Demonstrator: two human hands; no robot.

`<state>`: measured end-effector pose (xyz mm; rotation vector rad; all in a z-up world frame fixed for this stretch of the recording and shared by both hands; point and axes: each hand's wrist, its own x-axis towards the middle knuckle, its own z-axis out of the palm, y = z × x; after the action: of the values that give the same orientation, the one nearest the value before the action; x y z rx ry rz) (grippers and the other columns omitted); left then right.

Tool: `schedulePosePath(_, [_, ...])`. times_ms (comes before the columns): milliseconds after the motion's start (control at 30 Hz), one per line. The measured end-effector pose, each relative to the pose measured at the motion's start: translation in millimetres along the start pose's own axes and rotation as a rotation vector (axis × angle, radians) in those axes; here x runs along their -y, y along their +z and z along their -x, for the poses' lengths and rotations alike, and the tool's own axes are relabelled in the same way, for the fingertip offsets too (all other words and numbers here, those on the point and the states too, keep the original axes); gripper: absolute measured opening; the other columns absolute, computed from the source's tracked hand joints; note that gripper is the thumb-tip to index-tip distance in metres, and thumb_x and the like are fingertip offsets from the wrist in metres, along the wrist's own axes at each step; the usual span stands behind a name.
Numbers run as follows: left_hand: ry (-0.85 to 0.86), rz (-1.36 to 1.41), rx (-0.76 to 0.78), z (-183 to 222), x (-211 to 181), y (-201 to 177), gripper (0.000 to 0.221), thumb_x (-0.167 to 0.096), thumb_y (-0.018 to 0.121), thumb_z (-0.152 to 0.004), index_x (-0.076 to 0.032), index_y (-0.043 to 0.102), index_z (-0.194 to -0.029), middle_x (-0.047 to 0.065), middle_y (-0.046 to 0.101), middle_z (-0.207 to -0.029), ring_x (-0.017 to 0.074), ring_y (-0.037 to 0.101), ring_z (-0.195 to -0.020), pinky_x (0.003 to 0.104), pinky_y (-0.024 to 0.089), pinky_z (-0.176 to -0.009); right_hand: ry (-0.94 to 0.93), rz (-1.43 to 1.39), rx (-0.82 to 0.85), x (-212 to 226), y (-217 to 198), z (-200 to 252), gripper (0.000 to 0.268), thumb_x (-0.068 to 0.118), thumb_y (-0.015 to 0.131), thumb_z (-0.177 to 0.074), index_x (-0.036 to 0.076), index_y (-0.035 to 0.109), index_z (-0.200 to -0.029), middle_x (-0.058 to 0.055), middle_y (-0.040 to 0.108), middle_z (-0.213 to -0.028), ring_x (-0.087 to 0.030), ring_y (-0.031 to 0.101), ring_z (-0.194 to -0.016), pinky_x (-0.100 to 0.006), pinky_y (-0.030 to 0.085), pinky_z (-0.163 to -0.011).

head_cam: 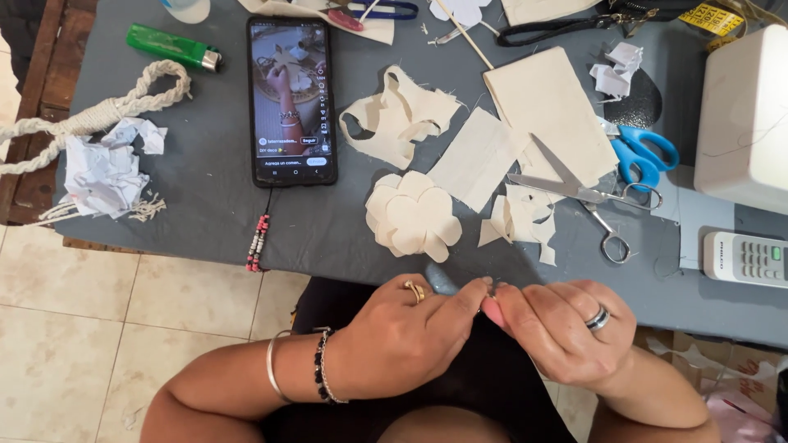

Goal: Cutting out flower petal shapes from white fabric using scissors and then shaping them with a wooden stick while following a tutorial on a smartphone.

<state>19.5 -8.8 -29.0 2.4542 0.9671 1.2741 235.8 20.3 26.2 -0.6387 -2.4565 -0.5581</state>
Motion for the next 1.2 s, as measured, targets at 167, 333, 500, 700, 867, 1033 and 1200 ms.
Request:
schedulePosePath(167, [-0.077, 0.228, 0.043, -7, 8, -14, 0.023, -0.003, 0.059, -0.105, -0.001, 0.061, -0.128, 0.004, 0.066, -0.095, 0.0203, 0.058, -0.069, 0.036, 0.052, -0.075, 0.099, -0.372, 0.008, -11, -4, 19, 0.015, 0.015, 0.075, -0.093, 0.005, 0.068, -0.1, -0.001, 0.042, -0.076, -0.01, 0.05, -0.061, -0.023, 0.057, -0.066])
schedulePosePath(333, [0.102, -0.116, -0.014, -28, 33, -62, 0.011, -0.005, 0.065, -0.104, -0.001, 0.07, -0.113, 0.009, 0.073, -0.104, 0.0205, 0.068, -0.086, 0.037, 0.048, -0.085, 0.068, 0.302, 0.211, -77, 19, 86, 0.045, 0.022, 0.09, -0.109, 0.023, 0.066, -0.148, -0.004, 0.045, -0.067, -0.023, 0.04, -0.055, -0.042, 0.027, -0.047])
schedulePosePath(500, [0.05, -0.319, 0.156, -16, 70, -84, 0.014, -0.001, 0.059, -0.103, -0.001, 0.07, -0.111, 0.012, 0.068, -0.117, 0.0307, 0.063, -0.102, 0.05, 0.053, -0.088, 0.245, 0.304, 0.344, -115, 36, 41, 0.032, 0.024, 0.075, -0.116, 0.014, 0.072, -0.146, -0.01, 0.073, -0.128, -0.027, 0.073, -0.096, -0.041, 0.06, -0.089])
schedulePosePath(700, [-0.049, -0.451, 0.261, 1, 80, -90, 0.024, 0.004, 0.064, -0.103, -0.007, 0.073, -0.122, 0.004, 0.069, -0.125, 0.0264, 0.061, -0.115, 0.047, 0.044, -0.107, 0.377, -0.534, 0.365, -94, 41, -14, 0.015, 0.001, 0.076, -0.103, 0.007, 0.077, -0.116, -0.014, 0.073, -0.111, -0.029, 0.071, -0.103, -0.039, 0.056, -0.09])
schedulePosePath(867, [-0.017, -0.45, 0.24, -2, 77, -86, 0.021, 0.003, 0.065, -0.104, -0.004, 0.073, -0.122, 0.007, 0.069, -0.127, 0.0262, 0.063, -0.115, 0.047, 0.049, -0.107, 0.33, -0.759, 0.516, -79, 66, -47, 0.024, 0.021, 0.073, -0.099, 0.009, 0.068, -0.12, -0.011, 0.066, -0.107, -0.024, 0.066, -0.091, -0.036, 0.056, -0.081])
schedulePosePath(1033, [-0.06, -0.373, 0.156, -9, 66, -72, 0.023, 0.004, 0.057, -0.106, -0.004, 0.072, -0.122, 0.008, 0.072, -0.117, 0.0247, 0.064, -0.104, 0.043, 0.051, -0.093, 0.36, -0.743, 0.683, -74, 81, -56, 0.034, 0.035, 0.079, -0.094, 0.014, 0.067, -0.118, -0.008, 0.062, -0.112, -0.025, 0.063, -0.099, -0.04, 0.054, -0.074])
schedulePosePath(1200, [-0.141, -0.266, 0.137, -9, 65, -55, 0.038, -0.023, 0.067, -0.111, -0.005, 0.056, -0.142, 0.009, 0.071, -0.125, 0.0274, 0.065, -0.11, 0.043, 0.048, -0.098, 0.483, -0.886, 0.612, -72, 63, -69, 0.014, 0.007, 0.08, -0.094, 0.013, 0.067, -0.095, -0.002, 0.064, -0.096, -0.015, 0.062, -0.089, -0.024, 0.051, -0.052])
